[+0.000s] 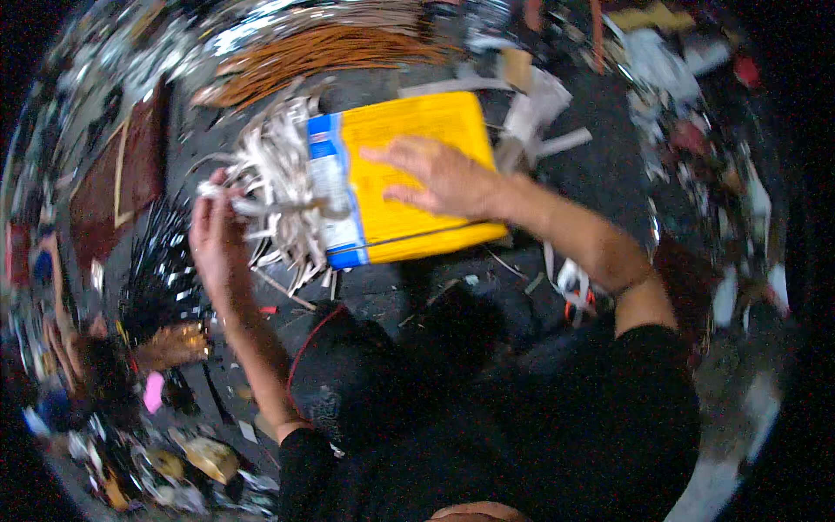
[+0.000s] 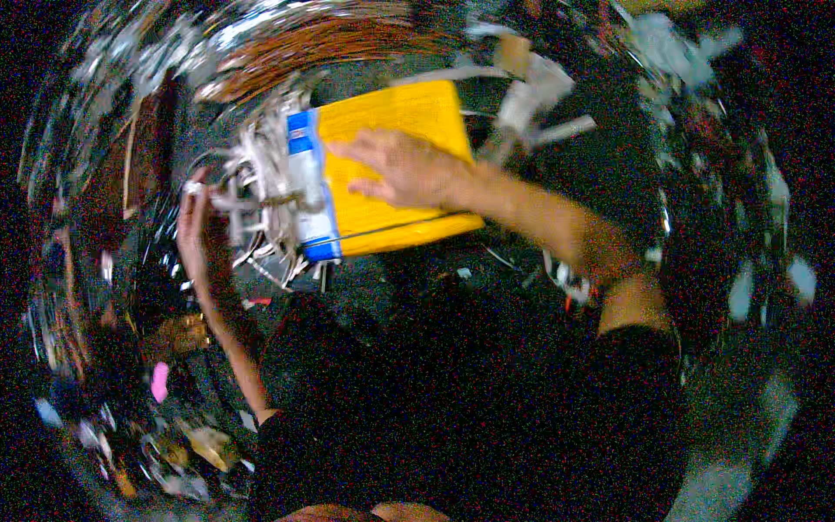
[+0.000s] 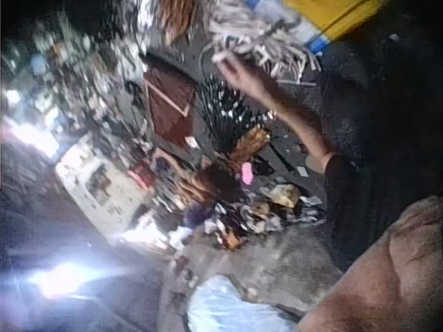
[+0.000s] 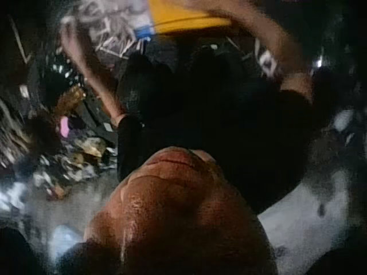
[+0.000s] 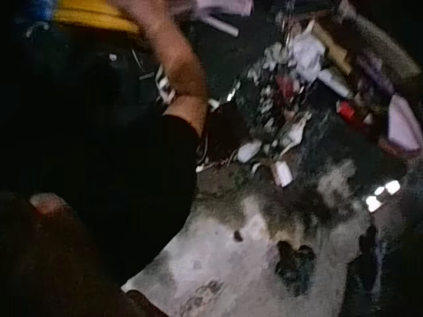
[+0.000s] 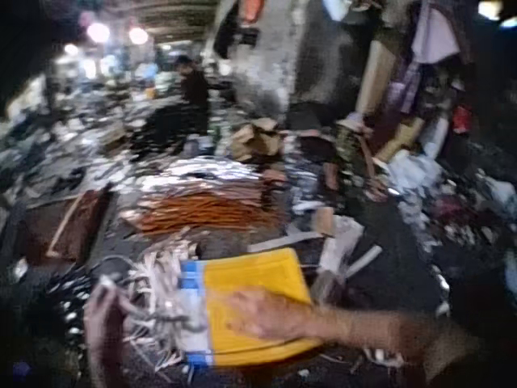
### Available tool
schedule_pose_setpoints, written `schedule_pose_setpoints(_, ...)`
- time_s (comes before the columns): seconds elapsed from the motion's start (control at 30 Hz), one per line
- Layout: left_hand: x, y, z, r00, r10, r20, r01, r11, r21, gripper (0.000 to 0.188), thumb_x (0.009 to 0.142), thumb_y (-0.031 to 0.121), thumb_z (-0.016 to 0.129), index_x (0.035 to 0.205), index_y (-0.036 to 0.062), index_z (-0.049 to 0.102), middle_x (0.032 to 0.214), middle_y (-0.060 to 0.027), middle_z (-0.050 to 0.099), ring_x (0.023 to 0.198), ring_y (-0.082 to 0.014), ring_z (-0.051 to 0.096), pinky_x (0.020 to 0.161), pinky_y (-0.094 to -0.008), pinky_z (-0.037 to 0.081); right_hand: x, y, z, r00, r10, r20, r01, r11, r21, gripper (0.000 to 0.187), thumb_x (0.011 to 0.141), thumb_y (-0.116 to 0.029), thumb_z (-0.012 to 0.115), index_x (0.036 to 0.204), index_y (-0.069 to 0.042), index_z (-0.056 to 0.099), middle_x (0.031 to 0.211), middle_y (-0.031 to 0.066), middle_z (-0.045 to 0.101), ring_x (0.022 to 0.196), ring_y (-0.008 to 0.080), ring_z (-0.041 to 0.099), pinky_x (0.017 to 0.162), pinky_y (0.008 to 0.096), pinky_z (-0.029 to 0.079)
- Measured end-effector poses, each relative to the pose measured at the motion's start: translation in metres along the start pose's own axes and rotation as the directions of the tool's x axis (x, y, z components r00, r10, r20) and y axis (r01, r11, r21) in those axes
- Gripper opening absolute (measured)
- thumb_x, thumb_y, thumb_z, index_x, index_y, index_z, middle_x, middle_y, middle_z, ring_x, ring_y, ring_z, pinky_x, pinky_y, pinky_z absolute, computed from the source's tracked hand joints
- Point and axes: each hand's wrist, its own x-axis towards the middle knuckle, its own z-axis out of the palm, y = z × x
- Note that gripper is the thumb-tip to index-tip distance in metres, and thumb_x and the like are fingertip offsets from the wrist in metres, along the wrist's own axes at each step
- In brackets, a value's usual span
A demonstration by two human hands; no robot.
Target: The person repeatedly picks up white strips from a pile on a cluttered workbench and separates them by hand. The person handles the strips one at a time, pulling them apart and placing them back on the pile. The task continues throughout the clip with no visible final state or destination for the separated strips.
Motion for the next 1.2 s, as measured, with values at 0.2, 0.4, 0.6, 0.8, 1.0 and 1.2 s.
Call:
schedule_pose_setpoints(0.2, 0.024, -0.013, -0.052, 0.963, 0.064, 0.262, -0.230, 0.701, 0.675, 0.051, 0.096, 0.034, 0.054, 0.135, 0.0014, 0.048, 0.128, -0.0143, 0.055, 0.116, -0.0226, 0.054, 0.100, -0.0351, 0.040, -0.101, 0.068, -0.158, 0.953, 0.215, -0.212, -0.271, 0.920, -0.283, 0.035, 0.090, -0.028, 0.062, 0.116, -0.005, 0.062, 0.106, 0.0140, 0.064, 0.097, 0.0275, 0.062, 0.084, 0.0384, 0.050)
schedule_pose_setpoints(0.4, -0.021, 0.028, 0.051, 0.894, -0.243, 0.375, -0.077, 0.743, 0.665, 0.054, 0.095, 0.040, 0.054, 0.133, 0.0022, 0.050, 0.121, -0.0137, 0.059, 0.112, -0.0217, 0.056, 0.099, -0.0357, 0.040, -0.337, 0.117, -0.134, 0.504, 0.733, -0.457, -0.742, 0.638, 0.205, 0.029, 0.091, -0.029, 0.062, 0.101, -0.001, 0.067, 0.084, 0.0106, 0.067, 0.079, 0.0171, 0.064, 0.071, 0.0331, 0.051)
schedule_pose_setpoints(0.6, -0.021, 0.035, 0.098, 0.783, -0.337, 0.523, -0.202, 0.658, 0.726, 0.048, 0.095, 0.033, 0.057, 0.129, 0.0002, 0.052, 0.112, -0.0125, 0.063, 0.106, -0.0193, 0.057, 0.096, -0.0330, 0.042, -0.476, 0.124, 0.021, 0.146, 0.915, -0.376, -0.986, 0.104, -0.130, 0.031, 0.086, -0.032, 0.061, 0.080, -0.003, 0.064, 0.082, 0.0211, 0.064, 0.078, 0.0379, 0.062, 0.067, 0.0434, 0.048)
schedule_pose_setpoints(0.8, -0.027, 0.056, 0.148, 0.705, -0.415, 0.576, -0.211, 0.652, 0.728, 0.035, 0.094, 0.014, 0.058, 0.125, -0.0021, 0.052, 0.109, -0.0122, 0.064, 0.104, -0.0188, 0.060, 0.093, -0.0315, 0.046, -0.441, 0.122, -0.003, 0.176, 0.816, -0.550, -0.751, 0.473, 0.461, 0.012, 0.094, -0.016, 0.053, 0.099, -0.005, 0.054, 0.087, 0.0047, 0.057, 0.083, 0.0172, 0.055, 0.075, 0.0304, 0.046)
schedule_pose_setpoints(1.0, -0.048, 0.083, 0.217, 0.409, -0.298, 0.863, -0.487, 0.728, 0.482, 0.045, 0.088, 0.020, 0.068, 0.127, 0.0029, 0.054, 0.121, -0.0120, 0.062, 0.111, -0.0230, 0.060, 0.096, -0.0344, 0.047, -0.312, 0.049, -0.159, 0.578, 0.784, 0.226, -0.776, 0.442, 0.450, 0.011, 0.094, -0.017, 0.054, 0.098, -0.007, 0.054, 0.083, 0.0003, 0.059, 0.074, 0.0100, 0.054, 0.067, 0.0271, 0.047)
schedule_pose_setpoints(1.2, -0.094, 0.045, 0.295, 0.218, 0.259, 0.941, -0.751, 0.660, -0.008, 0.078, 0.079, 0.023, 0.073, 0.141, 0.0060, 0.030, 0.129, -0.0256, 0.047, 0.122, -0.0422, 0.044, 0.102, -0.0433, 0.039, -0.175, -0.040, -0.186, 0.875, 0.458, 0.158, -0.483, 0.800, 0.357, 0.019, 0.092, -0.023, 0.059, 0.093, -0.004, 0.057, 0.073, 0.0074, 0.061, 0.065, 0.0153, 0.060, 0.061, 0.0312, 0.049)
